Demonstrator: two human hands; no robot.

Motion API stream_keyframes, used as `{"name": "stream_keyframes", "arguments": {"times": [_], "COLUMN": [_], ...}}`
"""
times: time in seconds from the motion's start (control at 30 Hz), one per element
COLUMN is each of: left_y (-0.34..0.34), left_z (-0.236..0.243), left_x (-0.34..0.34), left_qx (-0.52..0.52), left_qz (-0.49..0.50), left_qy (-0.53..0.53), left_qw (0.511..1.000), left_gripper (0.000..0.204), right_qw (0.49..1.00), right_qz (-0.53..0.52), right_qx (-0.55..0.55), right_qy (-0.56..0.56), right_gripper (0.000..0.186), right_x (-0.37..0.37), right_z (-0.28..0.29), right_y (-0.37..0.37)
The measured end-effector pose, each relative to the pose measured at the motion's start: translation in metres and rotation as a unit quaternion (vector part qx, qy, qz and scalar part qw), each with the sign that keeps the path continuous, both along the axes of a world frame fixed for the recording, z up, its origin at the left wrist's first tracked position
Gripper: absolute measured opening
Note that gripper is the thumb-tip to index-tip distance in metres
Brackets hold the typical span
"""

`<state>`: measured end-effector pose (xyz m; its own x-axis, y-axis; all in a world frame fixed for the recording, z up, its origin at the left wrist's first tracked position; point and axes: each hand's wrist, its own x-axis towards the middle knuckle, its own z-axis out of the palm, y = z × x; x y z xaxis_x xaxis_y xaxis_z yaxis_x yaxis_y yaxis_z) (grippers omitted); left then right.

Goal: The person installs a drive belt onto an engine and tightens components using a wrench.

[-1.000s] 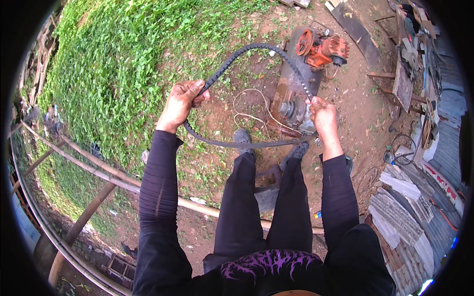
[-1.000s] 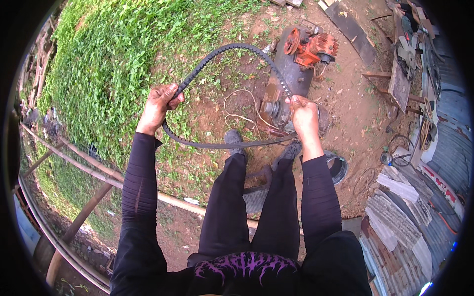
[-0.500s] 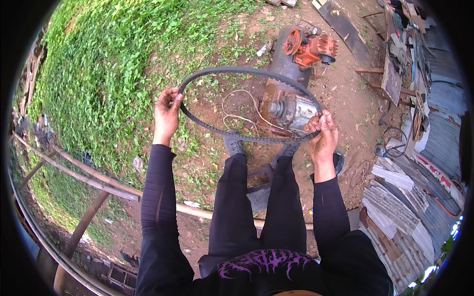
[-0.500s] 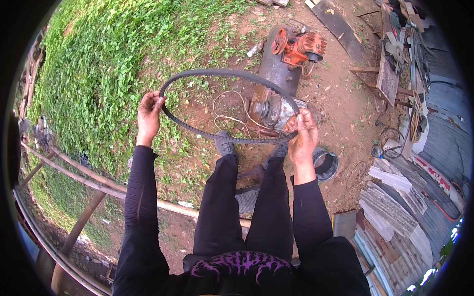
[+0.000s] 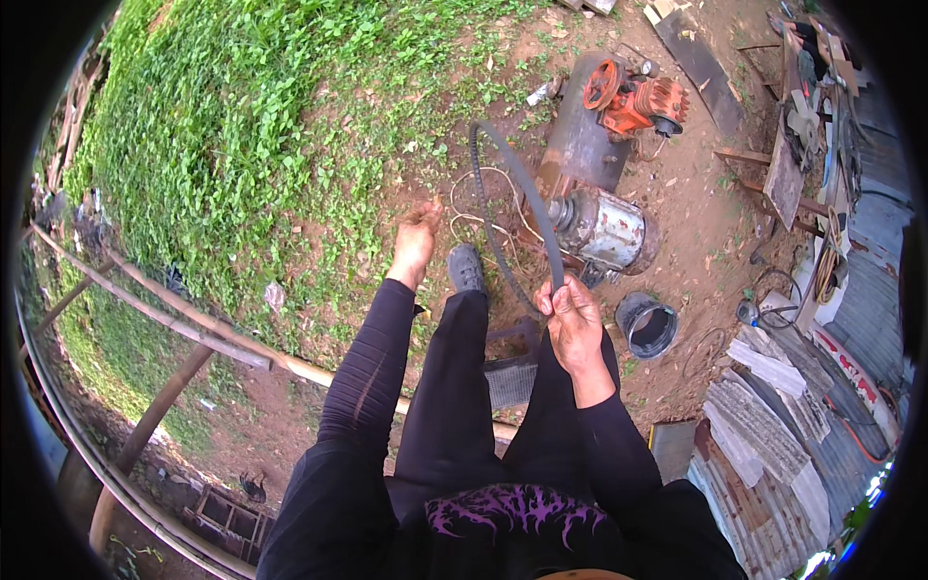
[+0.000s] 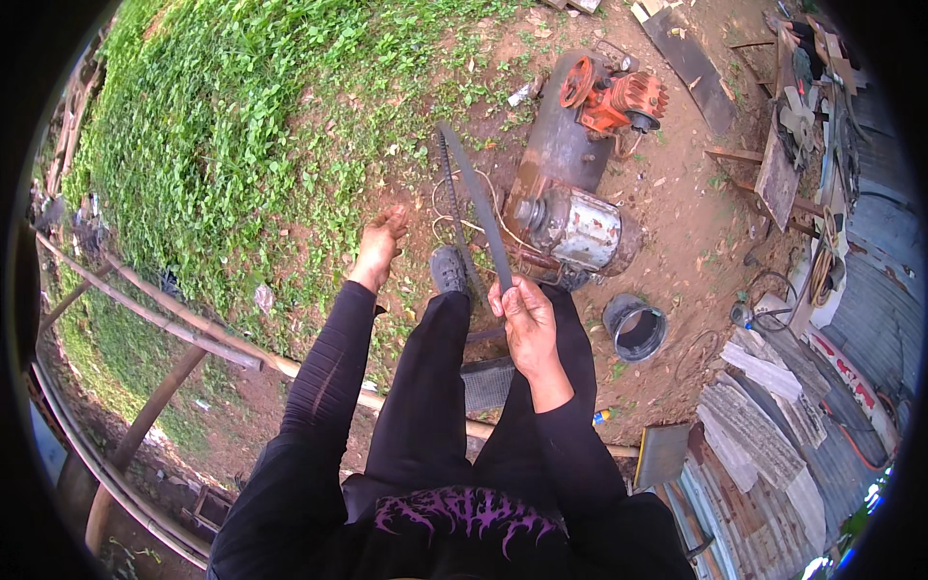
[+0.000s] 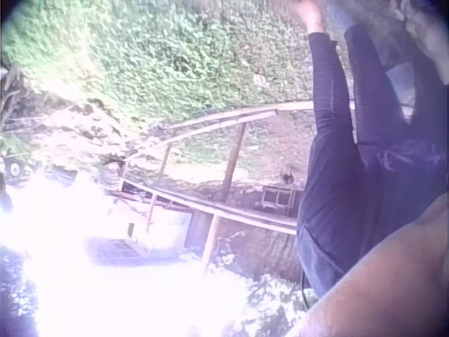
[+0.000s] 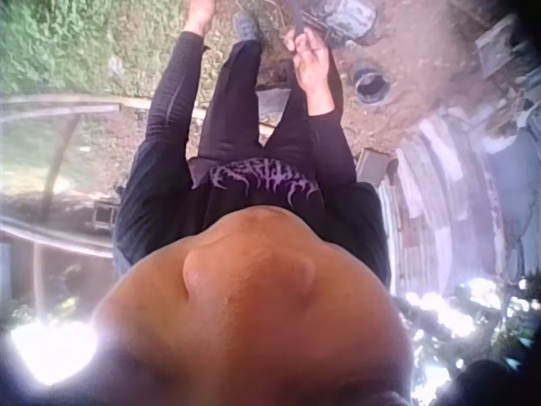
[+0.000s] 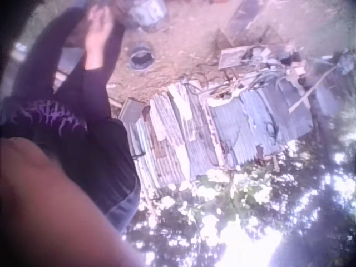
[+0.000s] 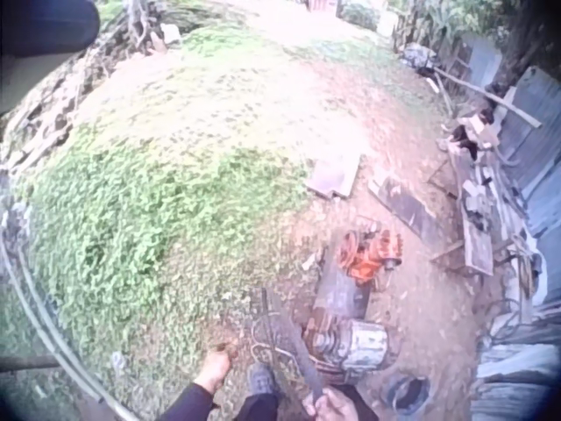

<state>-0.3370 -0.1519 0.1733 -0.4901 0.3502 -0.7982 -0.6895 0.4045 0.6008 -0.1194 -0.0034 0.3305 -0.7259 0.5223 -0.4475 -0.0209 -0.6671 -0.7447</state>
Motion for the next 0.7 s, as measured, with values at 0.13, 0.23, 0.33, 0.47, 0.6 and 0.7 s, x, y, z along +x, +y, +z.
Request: {"name": "stream_keyframes", "arguments": {"times": [0.13, 0.23, 0.33, 0.47, 0.6, 0.7], "left_y": [0.025, 0.046, 0.071, 0.121, 0.171, 0.199], "left_z": [0.005, -0.007, -0.019, -0.016, 0.014, 0.015], "left_x": [0.052, 0.074, 0.073, 0.041, 0.000, -0.024], "left_qx": [-0.058, -0.051, 0.051, 0.146, 0.151, 0.152], "left_qz": [-0.020, 0.051, 0.118, 0.112, 0.045, 0.004], "left_qy": [-0.165, -0.266, -0.322, -0.249, -0.207, -0.159], "left_qw": [0.984, 0.961, 0.938, 0.951, 0.966, 0.975], "left_gripper": [0.099, 0.096, 0.074, 0.038, 0.031, 0.037], "right_qw": [0.997, 0.997, 0.994, 0.997, 0.978, 0.980], "right_qz": [-0.063, -0.056, -0.064, 0.001, 0.103, 0.079], "right_qx": [-0.028, -0.046, -0.086, -0.054, 0.068, 0.048], "right_qy": [0.016, 0.035, 0.018, -0.051, -0.168, -0.177], "right_gripper": [0.019, 0.018, 0.017, 0.018, 0.023, 0.020], "right_x": [0.003, 0.015, 0.031, 0.068, 0.095, 0.096], "right_z": [-0.014, -0.012, -0.008, -0.034, -0.053, -0.055], "right_y": [-0.003, 0.002, 0.005, 0.003, 0.008, 0.014]}}
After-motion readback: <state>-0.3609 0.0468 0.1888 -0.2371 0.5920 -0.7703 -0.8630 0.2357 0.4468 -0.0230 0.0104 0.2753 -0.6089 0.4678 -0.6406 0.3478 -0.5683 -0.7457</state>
